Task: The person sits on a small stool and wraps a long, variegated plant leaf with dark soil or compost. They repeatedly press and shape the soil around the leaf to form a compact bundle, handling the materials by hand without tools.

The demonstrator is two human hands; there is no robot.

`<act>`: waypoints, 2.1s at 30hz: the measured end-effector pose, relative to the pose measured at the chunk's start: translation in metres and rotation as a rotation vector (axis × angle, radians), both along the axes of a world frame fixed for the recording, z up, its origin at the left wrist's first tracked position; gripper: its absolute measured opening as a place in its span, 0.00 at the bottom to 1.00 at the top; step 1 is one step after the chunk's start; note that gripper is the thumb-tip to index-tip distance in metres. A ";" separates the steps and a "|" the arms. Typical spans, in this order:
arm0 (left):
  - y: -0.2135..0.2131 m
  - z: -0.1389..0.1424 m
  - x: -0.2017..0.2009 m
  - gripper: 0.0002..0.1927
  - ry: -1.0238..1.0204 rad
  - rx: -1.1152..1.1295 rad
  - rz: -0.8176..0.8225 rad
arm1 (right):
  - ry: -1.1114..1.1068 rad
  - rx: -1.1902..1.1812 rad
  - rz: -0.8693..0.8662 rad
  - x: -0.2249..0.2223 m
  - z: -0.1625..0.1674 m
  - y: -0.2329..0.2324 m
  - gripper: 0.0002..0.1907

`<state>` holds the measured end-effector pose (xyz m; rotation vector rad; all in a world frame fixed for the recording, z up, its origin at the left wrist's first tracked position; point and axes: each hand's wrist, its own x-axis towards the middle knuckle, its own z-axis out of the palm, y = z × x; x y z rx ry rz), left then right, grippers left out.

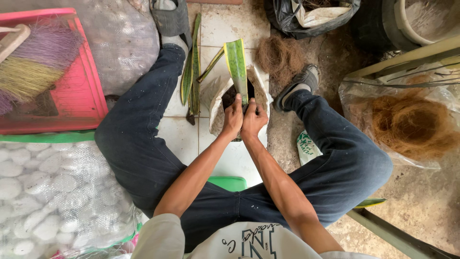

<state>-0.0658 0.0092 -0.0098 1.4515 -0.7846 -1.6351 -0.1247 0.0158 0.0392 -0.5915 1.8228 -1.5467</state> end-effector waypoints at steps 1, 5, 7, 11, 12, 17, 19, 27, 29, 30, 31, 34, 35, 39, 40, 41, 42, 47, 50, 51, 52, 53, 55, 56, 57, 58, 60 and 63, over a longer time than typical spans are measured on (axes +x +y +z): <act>-0.002 0.003 0.001 0.35 0.027 -0.060 -0.036 | 0.020 0.043 -0.013 -0.004 0.001 -0.002 0.14; -0.009 0.015 0.001 0.33 0.210 -0.166 0.005 | -0.540 -0.211 0.060 -0.022 0.001 -0.013 0.14; -0.016 0.018 -0.001 0.32 0.402 -0.159 0.074 | -0.644 -0.142 0.158 -0.024 -0.002 -0.015 0.12; -0.011 0.016 0.007 0.29 0.544 -0.134 -0.002 | -0.061 -0.172 0.386 -0.021 -0.003 -0.006 0.23; -0.009 0.015 0.011 0.28 0.492 -0.159 -0.052 | 0.094 -0.197 0.399 -0.020 -0.003 -0.002 0.23; -0.006 0.012 0.011 0.16 0.346 -0.135 -0.067 | 0.641 -0.229 0.289 -0.013 0.014 0.002 0.33; -0.003 0.013 0.005 0.14 0.332 -0.124 -0.013 | 0.510 -0.212 0.291 -0.010 0.018 0.006 0.33; 0.000 0.022 0.005 0.14 0.005 0.071 0.053 | 0.233 -0.063 0.150 0.002 -0.002 0.006 0.33; -0.005 0.025 0.003 0.14 0.101 0.016 0.163 | 0.167 -0.101 0.157 -0.001 -0.001 0.001 0.33; -0.005 0.026 0.002 0.15 0.145 -0.008 0.216 | 0.012 -0.140 0.164 -0.005 0.000 0.000 0.32; -0.009 0.027 0.001 0.15 0.188 -0.011 0.252 | -0.148 -0.185 0.172 -0.008 0.001 -0.002 0.32; -0.015 0.024 0.000 0.15 0.349 0.093 0.351 | -0.113 -0.196 0.241 -0.010 0.005 -0.001 0.31; -0.016 0.021 0.000 0.14 0.428 0.193 0.375 | -0.012 -0.183 0.271 -0.009 0.006 0.000 0.31; -0.010 0.010 -0.004 0.13 0.419 0.175 0.367 | 0.251 -0.242 0.252 0.003 0.003 0.003 0.31; -0.008 0.007 -0.004 0.13 0.427 0.181 0.361 | 0.154 -0.203 0.209 0.005 0.001 0.004 0.31; -0.006 0.007 -0.005 0.13 0.437 0.186 0.349 | 0.062 -0.165 0.161 0.006 0.000 0.005 0.30; -0.006 0.006 -0.008 0.13 0.451 0.188 0.337 | 0.093 -0.148 0.137 0.006 -0.001 0.006 0.30; -0.001 0.018 -0.010 0.13 0.276 0.187 0.359 | 0.134 -0.144 0.093 0.006 -0.005 0.008 0.30; 0.000 0.034 -0.004 0.16 0.248 0.213 0.321 | 0.043 -0.135 0.147 0.006 -0.001 0.004 0.28; 0.000 0.038 -0.001 0.17 0.260 0.223 0.307 | 0.058 -0.153 0.145 0.005 0.001 0.004 0.27; -0.003 0.041 0.002 0.18 0.364 0.165 0.264 | 0.068 -0.182 0.144 0.003 0.004 0.000 0.26; -0.006 0.042 0.006 0.20 0.465 0.107 0.218 | 0.076 -0.210 0.143 0.002 0.008 -0.003 0.25; -0.010 0.040 0.011 0.21 0.519 0.012 0.106 | -0.202 -0.229 0.082 -0.003 0.015 -0.007 0.22; -0.012 0.038 0.012 0.21 0.475 -0.030 0.041 | -0.334 -0.238 0.051 -0.006 0.019 -0.009 0.20; -0.014 0.035 0.013 0.21 0.433 -0.074 -0.022 | -0.326 -0.224 0.068 -0.007 0.021 -0.009 0.22; -0.016 0.032 0.012 0.21 0.509 -0.061 -0.001 | -0.317 -0.211 0.083 -0.008 0.023 -0.009 0.23; -0.015 0.027 0.012 0.21 0.655 -0.023 0.034 | -0.210 -0.153 0.140 -0.006 0.024 -0.004 0.24; -0.011 0.026 0.019 0.18 0.717 -0.060 0.019 | 0.139 -0.137 0.256 -0.002 0.020 -0.001 0.22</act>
